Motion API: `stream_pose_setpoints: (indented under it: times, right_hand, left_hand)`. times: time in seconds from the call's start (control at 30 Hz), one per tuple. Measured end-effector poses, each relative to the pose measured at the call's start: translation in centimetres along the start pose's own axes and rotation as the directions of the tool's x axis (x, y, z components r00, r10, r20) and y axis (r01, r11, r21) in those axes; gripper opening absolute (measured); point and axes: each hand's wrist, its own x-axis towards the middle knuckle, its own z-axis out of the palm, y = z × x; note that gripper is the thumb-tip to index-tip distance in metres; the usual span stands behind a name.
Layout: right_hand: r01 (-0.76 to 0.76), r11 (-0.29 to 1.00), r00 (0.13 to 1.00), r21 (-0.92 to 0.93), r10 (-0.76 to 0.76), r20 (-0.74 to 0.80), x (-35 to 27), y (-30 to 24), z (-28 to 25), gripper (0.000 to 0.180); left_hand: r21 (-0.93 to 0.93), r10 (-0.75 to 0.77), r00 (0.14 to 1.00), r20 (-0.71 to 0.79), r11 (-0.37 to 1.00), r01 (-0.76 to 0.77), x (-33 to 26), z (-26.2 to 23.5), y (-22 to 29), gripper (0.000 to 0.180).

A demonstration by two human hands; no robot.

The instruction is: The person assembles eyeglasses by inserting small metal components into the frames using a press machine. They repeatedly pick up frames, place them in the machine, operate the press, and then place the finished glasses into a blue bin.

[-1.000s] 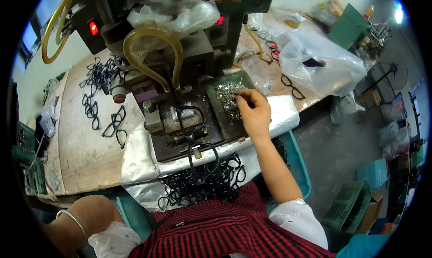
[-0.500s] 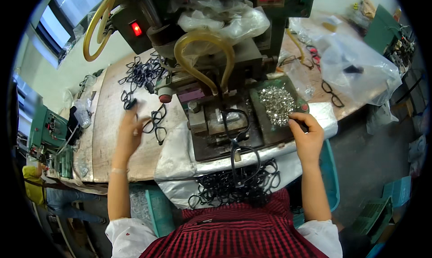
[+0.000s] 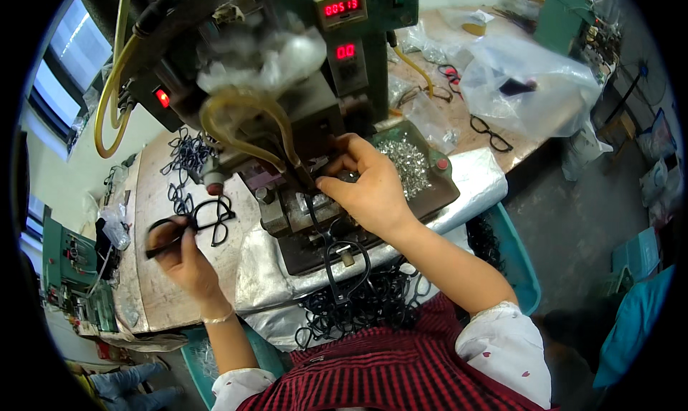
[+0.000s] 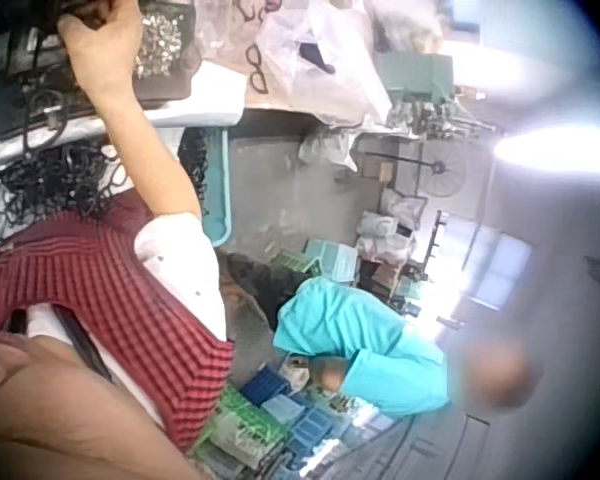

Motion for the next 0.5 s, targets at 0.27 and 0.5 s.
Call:
stream_pose_setpoints:
  times: [0.27,0.5]
  right_hand:
    - [0.007,0.981,1.0,0.192,-0.012,0.022,-1.9,-2.0,1.3,0.053]
    - [0.039,0.378,0.918,-0.925,-0.379,-0.116,-2.1,5.0,-7.1,0.023]
  left_hand:
    - [-0.235,-0.006,0.941,0.337,0.968,0.09,2.6,7.4,6.0,0.019]
    - [0.181,-0.678,-0.02,0.735,0.167,0.969,-3.1,8.9,7.1,0.032]
